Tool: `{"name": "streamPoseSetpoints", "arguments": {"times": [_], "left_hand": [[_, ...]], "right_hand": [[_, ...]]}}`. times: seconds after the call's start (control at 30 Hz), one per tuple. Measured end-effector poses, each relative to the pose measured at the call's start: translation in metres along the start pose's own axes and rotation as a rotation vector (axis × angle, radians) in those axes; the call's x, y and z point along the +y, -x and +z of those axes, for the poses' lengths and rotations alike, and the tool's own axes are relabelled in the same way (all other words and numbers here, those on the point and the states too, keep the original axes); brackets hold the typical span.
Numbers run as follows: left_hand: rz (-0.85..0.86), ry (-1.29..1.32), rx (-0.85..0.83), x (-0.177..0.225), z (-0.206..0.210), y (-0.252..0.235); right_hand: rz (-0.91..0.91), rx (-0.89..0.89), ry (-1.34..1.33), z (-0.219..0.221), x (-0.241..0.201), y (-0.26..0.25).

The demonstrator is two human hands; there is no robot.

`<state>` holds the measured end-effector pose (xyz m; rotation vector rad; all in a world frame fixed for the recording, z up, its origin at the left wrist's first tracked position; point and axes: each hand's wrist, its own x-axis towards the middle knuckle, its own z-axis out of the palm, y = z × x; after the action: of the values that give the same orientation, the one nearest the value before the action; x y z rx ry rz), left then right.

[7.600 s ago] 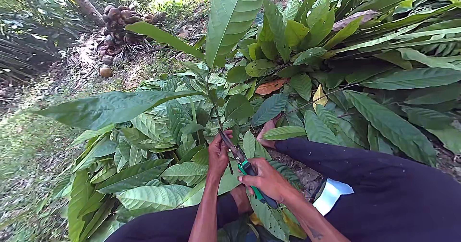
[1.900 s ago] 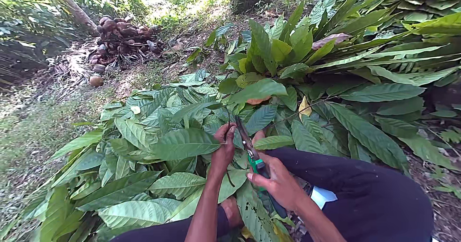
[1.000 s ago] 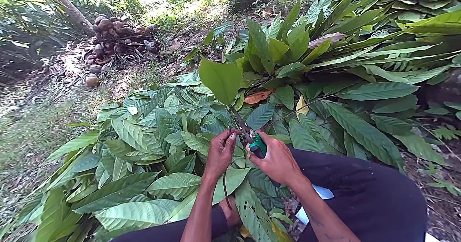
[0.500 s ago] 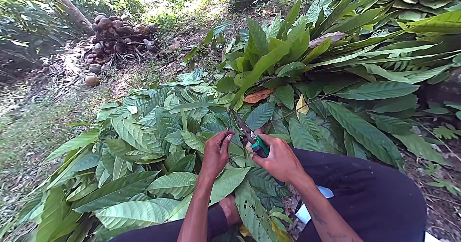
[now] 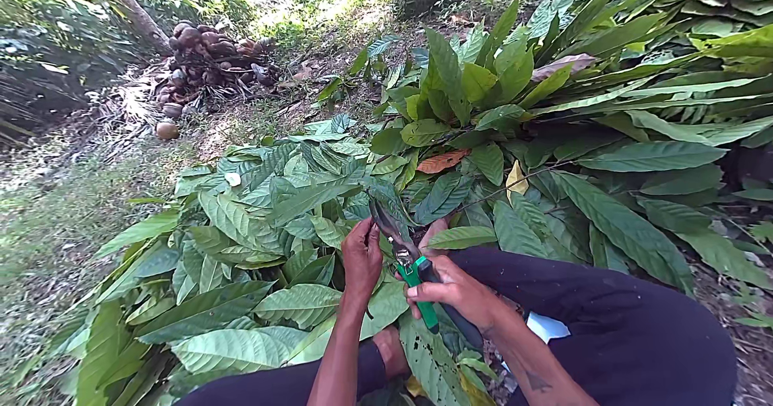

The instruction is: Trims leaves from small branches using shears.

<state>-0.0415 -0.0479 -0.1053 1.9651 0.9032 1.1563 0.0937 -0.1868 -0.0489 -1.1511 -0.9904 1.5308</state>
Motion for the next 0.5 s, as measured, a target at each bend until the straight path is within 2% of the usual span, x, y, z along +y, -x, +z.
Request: {"name": "streamPoseSetpoints", "arguments": {"times": [0.5], "left_hand": [[0.065,-0.053,0.096,0.001,0.013,0.007]], "right_hand": [[0.001,0.013,-0.065,0.007,-0.006,-0.011]]}}
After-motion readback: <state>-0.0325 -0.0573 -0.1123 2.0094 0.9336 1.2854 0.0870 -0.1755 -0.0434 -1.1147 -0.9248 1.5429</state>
